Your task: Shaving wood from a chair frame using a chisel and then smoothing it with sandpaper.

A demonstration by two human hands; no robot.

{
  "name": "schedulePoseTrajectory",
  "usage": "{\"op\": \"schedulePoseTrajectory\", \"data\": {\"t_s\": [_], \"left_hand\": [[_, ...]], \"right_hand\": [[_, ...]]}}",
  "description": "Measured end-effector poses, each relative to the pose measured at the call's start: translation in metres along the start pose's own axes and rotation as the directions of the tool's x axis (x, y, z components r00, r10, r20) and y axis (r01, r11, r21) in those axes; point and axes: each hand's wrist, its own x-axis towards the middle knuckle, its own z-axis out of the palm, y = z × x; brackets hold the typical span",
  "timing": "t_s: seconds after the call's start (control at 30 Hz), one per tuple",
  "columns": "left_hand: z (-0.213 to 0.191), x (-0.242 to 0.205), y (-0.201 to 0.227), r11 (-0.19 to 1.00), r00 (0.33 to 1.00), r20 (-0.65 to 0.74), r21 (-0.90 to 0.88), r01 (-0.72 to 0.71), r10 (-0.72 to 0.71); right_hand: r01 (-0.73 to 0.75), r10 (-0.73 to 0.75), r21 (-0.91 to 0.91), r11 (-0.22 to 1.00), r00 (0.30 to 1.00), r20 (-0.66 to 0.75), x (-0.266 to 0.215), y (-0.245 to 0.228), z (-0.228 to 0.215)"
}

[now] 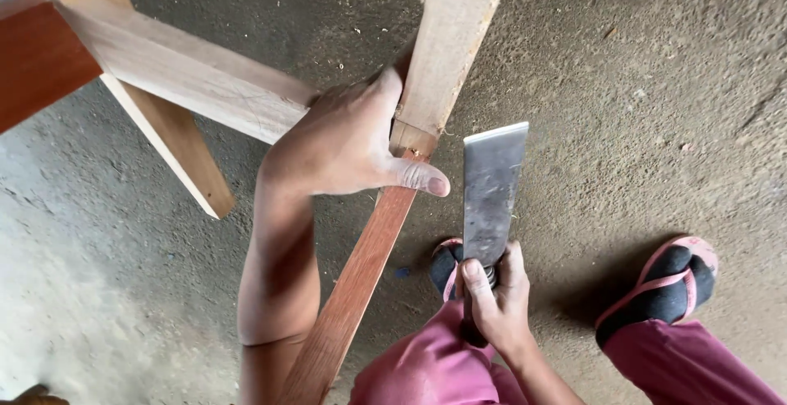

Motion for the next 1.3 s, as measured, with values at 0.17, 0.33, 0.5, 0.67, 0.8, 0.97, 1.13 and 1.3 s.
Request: {"op": "schedulePoseTrajectory", "data": {"t_s": [0.17,0.33,0.5,0.67,0.8,0.97,1.13,1.3], "left_hand": [[0.015,-0.002,-0.012,0.994,0.987,-0.117,0.017,-0.107,0.108],[0.02,-0.002,-0.015,0.994,0.984,-0.145,0.057,-0.094,0.102],[0.021,-0.003,-0.015,0.993,0.981,-0.166,0.08,-0.084,0.096],[0.024,-0.002,-0.018,0.988,0.978,-0.172,0.119,-0.099,0.119],[0.027,-0.003,-0.02,0.982,0.97,-0.193,0.143,-0.121,0.148],[0.031,-0.004,-0.024,0.977,0.969,-0.201,0.182,-0.11,0.146],[0.032,-0.005,-0.026,0.971,0.963,-0.21,0.203,-0.126,0.169],[0.031,-0.004,-0.026,0.966,0.947,-0.238,0.197,-0.169,0.214]], "right_hand": [[-0.057,0.059,-0.061,0.997,0.998,0.027,-0.003,-0.008,0.003],[-0.08,0.082,-0.07,0.994,0.996,0.026,0.0,-0.006,0.005],[-0.102,0.105,-0.056,0.993,0.994,0.044,0.002,-0.008,0.006],[-0.085,0.089,-0.064,0.994,0.994,0.057,0.003,-0.01,0.007],[-0.128,0.131,-0.105,0.986,0.991,0.02,0.001,-0.012,0.004],[-0.124,0.126,-0.111,0.986,0.992,0.009,0.001,-0.007,0.005],[-0.072,0.074,-0.102,0.992,0.997,0.018,0.008,-0.007,0.012],[-0.035,0.033,-0.12,0.992,0.999,-0.012,0.011,-0.004,0.017]]}}
